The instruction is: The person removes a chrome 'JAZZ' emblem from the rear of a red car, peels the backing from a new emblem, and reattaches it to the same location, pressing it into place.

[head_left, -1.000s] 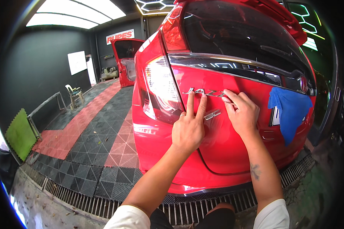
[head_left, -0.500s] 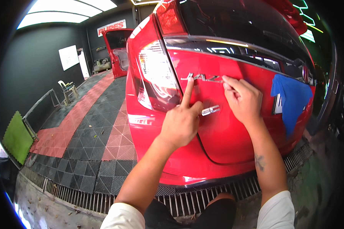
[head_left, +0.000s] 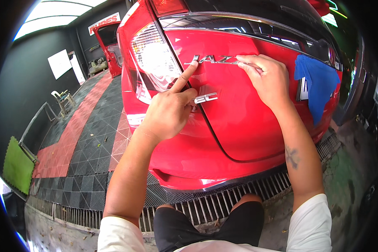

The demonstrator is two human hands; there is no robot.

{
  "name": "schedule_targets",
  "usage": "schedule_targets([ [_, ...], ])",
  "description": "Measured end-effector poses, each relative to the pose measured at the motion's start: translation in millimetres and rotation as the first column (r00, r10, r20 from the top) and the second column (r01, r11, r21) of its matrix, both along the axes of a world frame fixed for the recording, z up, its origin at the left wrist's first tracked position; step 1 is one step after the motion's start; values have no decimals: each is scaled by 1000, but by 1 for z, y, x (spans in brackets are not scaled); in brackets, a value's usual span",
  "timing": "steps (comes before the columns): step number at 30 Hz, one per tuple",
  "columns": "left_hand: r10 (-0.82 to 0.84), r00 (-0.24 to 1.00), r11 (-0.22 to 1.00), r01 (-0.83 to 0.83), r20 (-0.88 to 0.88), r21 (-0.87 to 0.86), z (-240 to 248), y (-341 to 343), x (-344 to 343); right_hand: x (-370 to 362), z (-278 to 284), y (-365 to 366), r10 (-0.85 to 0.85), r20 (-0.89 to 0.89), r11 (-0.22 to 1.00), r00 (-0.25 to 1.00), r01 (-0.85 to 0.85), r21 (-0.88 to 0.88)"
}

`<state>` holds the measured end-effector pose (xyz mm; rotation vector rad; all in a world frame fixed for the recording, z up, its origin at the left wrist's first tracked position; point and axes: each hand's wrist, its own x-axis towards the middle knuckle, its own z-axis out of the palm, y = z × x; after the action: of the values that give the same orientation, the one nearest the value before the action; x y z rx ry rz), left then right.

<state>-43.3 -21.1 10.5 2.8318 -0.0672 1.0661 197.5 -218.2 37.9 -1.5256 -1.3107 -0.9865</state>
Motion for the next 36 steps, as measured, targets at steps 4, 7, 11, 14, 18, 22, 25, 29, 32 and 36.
schedule_targets([
  [4,-30,999,999,32,-39,37,5,11,-1,8,4,-1,10,-64,1000,998,-12,-20],
  [7,-8,997,996,15,-78,87,12,16,-3,9,7,-3,-24,-74,999,997,22,-31],
  [11,-24,997,984,36,-68,173,16,21,-6,7,13,-6,-89,-42,993,995,85,-85],
  [14,-33,999,971,41,-39,234,15,22,-5,14,10,-5,-51,57,996,997,55,-72],
  [18,25,992,981,1,-127,195,23,12,-3,21,8,-11,-93,126,995,988,97,-29],
  [22,108,988,961,-75,-114,267,20,12,-8,11,4,-6,4,102,1000,995,-1,-28],
  [25,188,978,933,-150,-86,328,18,11,-5,22,4,-4,-23,144,1000,989,25,-14],
  [29,233,971,900,-191,-62,393,20,5,-2,33,5,-3,-14,211,1000,977,12,11],
  [32,252,965,890,-203,-68,408,28,0,-2,34,6,-4,-7,221,1000,975,4,13],
  [36,286,949,903,-221,-130,369,32,-4,-7,33,8,-6,19,231,999,973,-27,29],
])
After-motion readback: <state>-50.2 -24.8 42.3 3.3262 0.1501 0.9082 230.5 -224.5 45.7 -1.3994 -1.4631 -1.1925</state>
